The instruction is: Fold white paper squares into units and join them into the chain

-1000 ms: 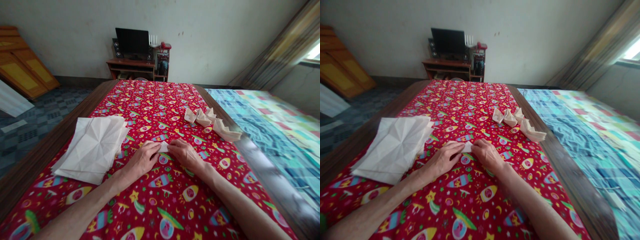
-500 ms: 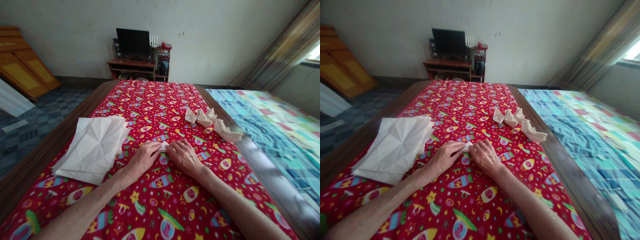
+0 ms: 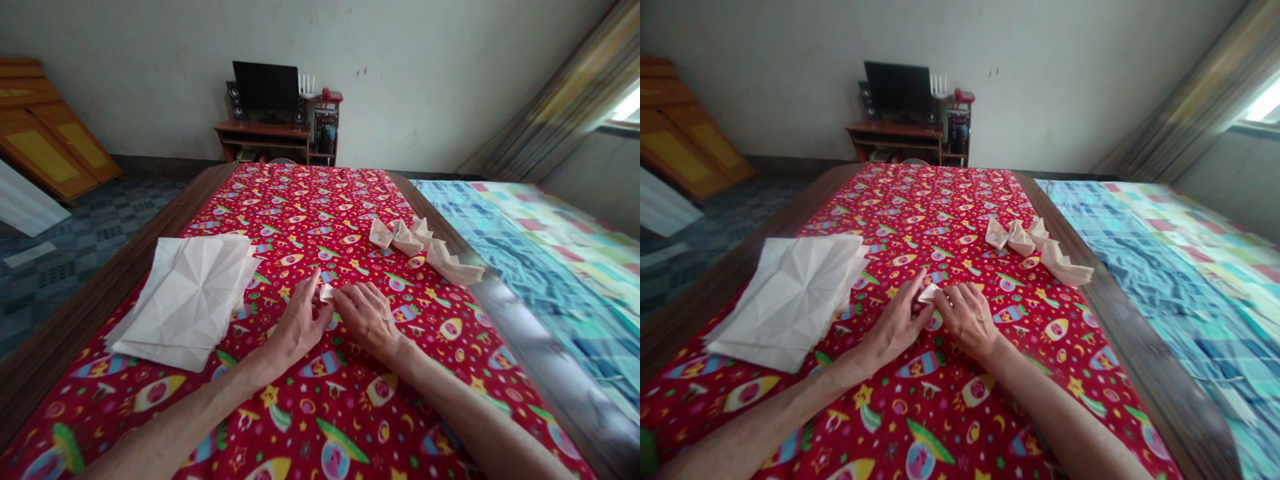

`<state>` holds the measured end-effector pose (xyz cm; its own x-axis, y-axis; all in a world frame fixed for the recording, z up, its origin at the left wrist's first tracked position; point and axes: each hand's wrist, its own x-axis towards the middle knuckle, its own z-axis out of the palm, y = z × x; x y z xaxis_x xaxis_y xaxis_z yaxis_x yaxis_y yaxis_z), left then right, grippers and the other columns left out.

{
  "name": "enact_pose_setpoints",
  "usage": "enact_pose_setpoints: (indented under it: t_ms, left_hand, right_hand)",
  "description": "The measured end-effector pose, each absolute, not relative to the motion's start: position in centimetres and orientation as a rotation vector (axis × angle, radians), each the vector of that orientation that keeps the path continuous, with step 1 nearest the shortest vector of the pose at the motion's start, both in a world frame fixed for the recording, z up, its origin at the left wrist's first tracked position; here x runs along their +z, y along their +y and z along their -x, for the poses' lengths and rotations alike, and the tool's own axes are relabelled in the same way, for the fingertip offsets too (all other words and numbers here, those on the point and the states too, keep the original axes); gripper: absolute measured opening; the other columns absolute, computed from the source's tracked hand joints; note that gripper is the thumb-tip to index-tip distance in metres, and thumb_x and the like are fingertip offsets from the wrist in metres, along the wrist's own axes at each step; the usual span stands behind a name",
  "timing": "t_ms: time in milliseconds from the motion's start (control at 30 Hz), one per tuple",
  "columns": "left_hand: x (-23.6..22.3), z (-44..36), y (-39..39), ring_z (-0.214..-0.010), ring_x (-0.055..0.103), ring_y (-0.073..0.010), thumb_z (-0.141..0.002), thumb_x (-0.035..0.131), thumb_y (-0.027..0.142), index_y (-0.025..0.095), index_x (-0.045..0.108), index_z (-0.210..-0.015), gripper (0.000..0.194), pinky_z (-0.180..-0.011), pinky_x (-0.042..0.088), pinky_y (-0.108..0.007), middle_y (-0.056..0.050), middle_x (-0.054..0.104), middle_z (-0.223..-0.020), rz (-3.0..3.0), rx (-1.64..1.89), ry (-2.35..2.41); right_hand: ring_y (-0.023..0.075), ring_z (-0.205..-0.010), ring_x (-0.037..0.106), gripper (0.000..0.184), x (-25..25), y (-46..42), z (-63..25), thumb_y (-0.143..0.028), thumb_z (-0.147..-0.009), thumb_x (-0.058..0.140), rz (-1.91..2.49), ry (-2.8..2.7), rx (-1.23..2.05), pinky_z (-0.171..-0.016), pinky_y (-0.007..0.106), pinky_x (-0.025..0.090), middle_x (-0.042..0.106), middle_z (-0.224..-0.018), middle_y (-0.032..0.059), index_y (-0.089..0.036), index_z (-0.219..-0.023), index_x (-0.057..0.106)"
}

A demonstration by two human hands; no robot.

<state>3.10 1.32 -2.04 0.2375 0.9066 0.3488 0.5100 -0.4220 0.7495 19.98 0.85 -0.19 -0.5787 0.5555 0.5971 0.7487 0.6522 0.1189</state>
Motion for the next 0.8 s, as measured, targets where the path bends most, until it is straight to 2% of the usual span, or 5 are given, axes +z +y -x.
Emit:
enact_pose_setpoints:
  t_ms: [100, 200, 333, 633, 800]
  left_hand:
    - [-1.9, -3.5, 1.2, -0.115, 0.052, -0.027, -0.09, 0.045, 0.034, 0.012, 0.029, -0.142, 0.058, -0.097, 0.045, -0.044, -0.017, 0.053, -0.124, -2.098, 1.072, 1.321]
    - [-1.6, -3.6, 1.0, -0.118, 0.05, -0.0271, -0.091, 0.044, 0.035, 0.013, 0.025, -0.143, 0.059, -0.099, 0.042, -0.044, -0.017, 0.051, -0.128, -2.12, 1.088, 1.329]
    - [-1.4, -3.6, 0.9, -0.115, 0.052, -0.0266, -0.091, 0.045, 0.033, 0.012, 0.023, -0.143, 0.061, -0.096, 0.045, -0.042, -0.017, 0.053, -0.125, -2.183, 1.119, 1.319]
    - [-1.8, -3.6, 1.6, -0.11, 0.055, -0.0216, -0.082, 0.049, 0.009, 0.016, 0.031, -0.139, 0.061, -0.092, 0.049, -0.035, -0.012, 0.056, -0.122, -2.211, 1.186, 1.339]
    - [-2.1, -3.5, 1.7, -0.104, 0.058, -0.0206, -0.079, 0.05, 0.004, 0.019, 0.031, -0.14, 0.065, -0.089, 0.05, -0.034, -0.011, 0.056, -0.121, -2.267, 1.158, 1.297]
  right_hand:
    - [0.017, -0.074, 0.052, 0.02, -0.2, 0.6, -19.6, -0.017, -0.095, 0.041, 1.037, -2.305, -0.413, -0.069, 0.031, 0.039, 0.063, -0.084, 0.0066, -0.014, -0.097, 0.061]
    - [0.0169, -0.075, 0.052, 0.02, -0.1, 0.2, -19.3, -0.02, -0.096, 0.041, 1.092, -2.277, -0.318, -0.07, 0.03, 0.041, 0.063, -0.084, 0.0063, -0.016, -0.093, 0.06]
    - [0.018, -0.079, 0.053, 0.023, 0.1, -0.1, -19.1, -0.021, -0.096, 0.037, 1.111, -2.303, -0.238, -0.072, 0.03, 0.042, 0.063, -0.085, 0.0075, -0.017, -0.094, 0.059]
    - [0.0159, -0.073, 0.052, 0.019, -1.0, 0.5, -19.0, -0.024, -0.095, 0.043, 1.206, -2.213, -0.197, -0.07, 0.027, 0.039, 0.061, -0.078, 0.0047, -0.018, -0.084, 0.058]
    - [0.0153, -0.067, 0.052, 0.017, -1.0, 0.6, -19.2, -0.025, -0.094, 0.045, 1.26, -2.244, -0.257, -0.066, 0.027, 0.037, 0.061, -0.071, 0.003, -0.017, -0.093, 0.06]
